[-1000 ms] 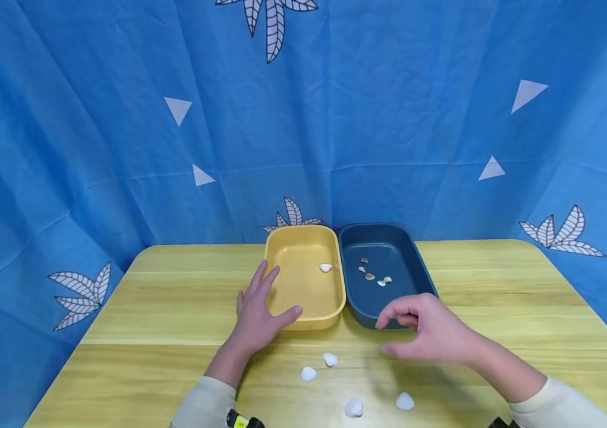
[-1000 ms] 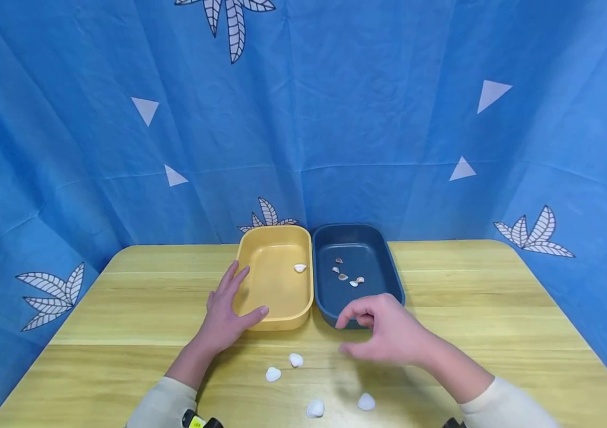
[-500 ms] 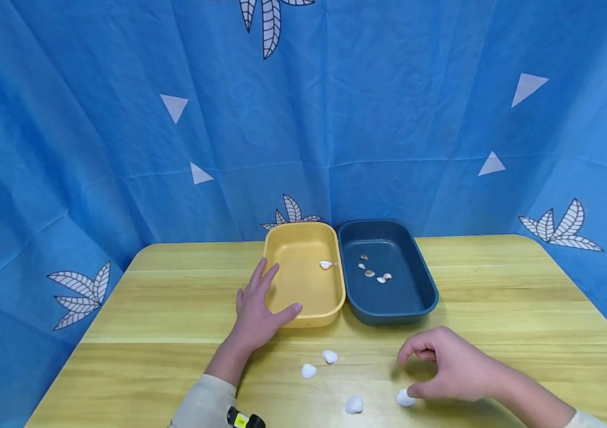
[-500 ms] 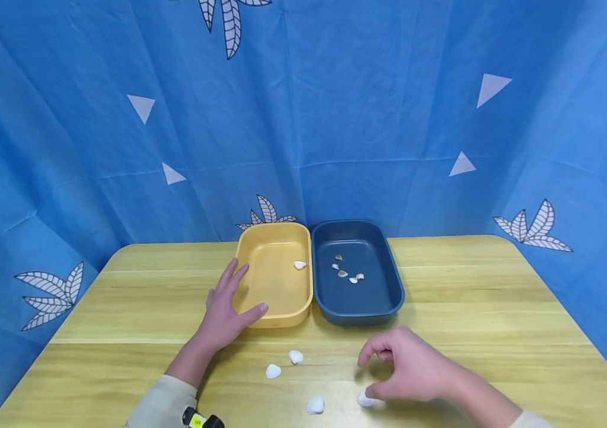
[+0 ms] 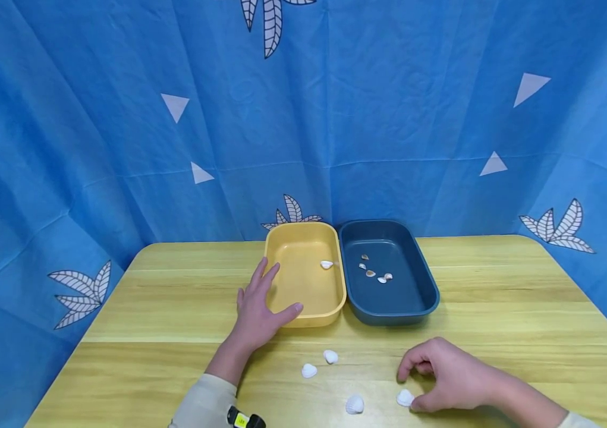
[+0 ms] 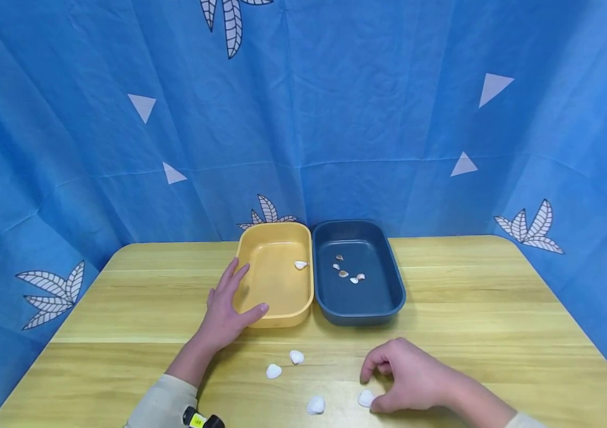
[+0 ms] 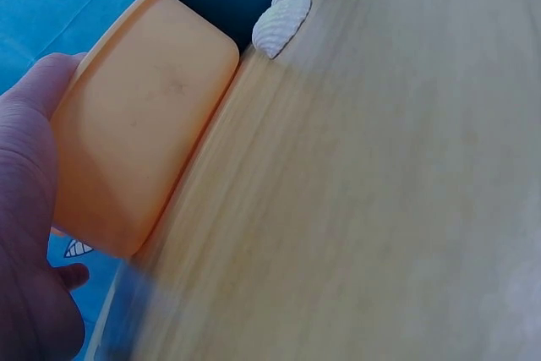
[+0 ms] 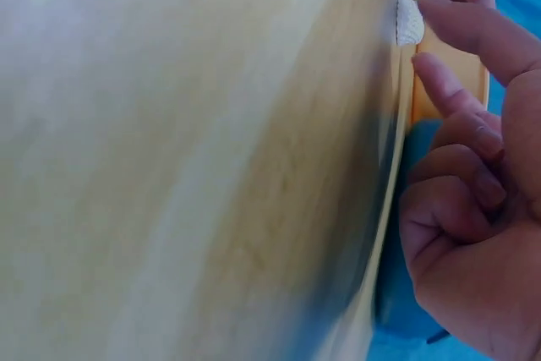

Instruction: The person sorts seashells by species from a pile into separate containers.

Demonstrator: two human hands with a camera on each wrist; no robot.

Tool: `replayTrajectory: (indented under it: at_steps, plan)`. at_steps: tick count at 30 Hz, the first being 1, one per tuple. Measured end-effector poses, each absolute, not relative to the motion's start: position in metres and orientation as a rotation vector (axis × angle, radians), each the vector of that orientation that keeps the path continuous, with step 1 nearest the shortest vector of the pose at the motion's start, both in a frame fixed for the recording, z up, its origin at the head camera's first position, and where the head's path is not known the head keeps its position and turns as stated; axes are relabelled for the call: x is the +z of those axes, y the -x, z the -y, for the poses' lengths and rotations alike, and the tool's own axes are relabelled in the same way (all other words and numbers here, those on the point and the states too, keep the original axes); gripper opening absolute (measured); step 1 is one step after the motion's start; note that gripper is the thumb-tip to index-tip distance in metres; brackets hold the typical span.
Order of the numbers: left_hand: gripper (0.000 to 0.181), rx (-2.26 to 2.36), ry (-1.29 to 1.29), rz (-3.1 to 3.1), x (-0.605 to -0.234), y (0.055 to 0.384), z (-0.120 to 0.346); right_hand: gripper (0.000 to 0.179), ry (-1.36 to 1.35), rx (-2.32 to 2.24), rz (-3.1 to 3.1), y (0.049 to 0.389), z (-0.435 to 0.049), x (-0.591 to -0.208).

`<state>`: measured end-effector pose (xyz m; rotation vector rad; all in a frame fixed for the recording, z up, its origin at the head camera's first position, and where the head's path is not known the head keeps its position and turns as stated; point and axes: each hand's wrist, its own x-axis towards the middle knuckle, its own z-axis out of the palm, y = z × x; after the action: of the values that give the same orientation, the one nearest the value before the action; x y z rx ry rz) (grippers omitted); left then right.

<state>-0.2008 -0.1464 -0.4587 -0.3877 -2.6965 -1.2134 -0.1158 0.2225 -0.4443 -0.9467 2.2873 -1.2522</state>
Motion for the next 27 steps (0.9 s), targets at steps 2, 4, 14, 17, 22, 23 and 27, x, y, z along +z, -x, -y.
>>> replayTrajectory:
  at_steps: [2,4,14,17,22,23,27]
  plan:
    - [0.093,-1.218,0.390,2.694,-0.459,0.201,0.147,0.026,0.951,-1.244,-2.294,0.116,-0.223,-0.445]
    - [0.093,-1.220,0.391,2.693,-0.459,0.201,0.147,0.025,0.951,-1.245,-2.292,0.115,-0.223,-0.447]
    - [0.093,-1.226,0.389,2.695,-0.457,0.200,0.147,0.026,0.973,-1.264,-2.303,0.115,-0.222,-0.450]
    - [0.093,-1.228,0.389,2.694,-0.457,0.200,0.146,0.027,0.985,-1.270,-2.299,0.115,-0.222,-0.451]
    - [0.093,-1.230,0.387,2.693,-0.456,0.201,0.146,0.026,1.024,-1.276,-2.291,0.114,-0.220,-0.453]
    - [0.093,-1.229,0.387,2.693,-0.456,0.201,0.146,0.026,1.031,-1.278,-2.290,0.113,-0.220,-0.453]
    - [0.093,-1.226,0.386,2.692,-0.457,0.201,0.146,0.024,1.041,-1.275,-2.301,0.113,-0.220,-0.455]
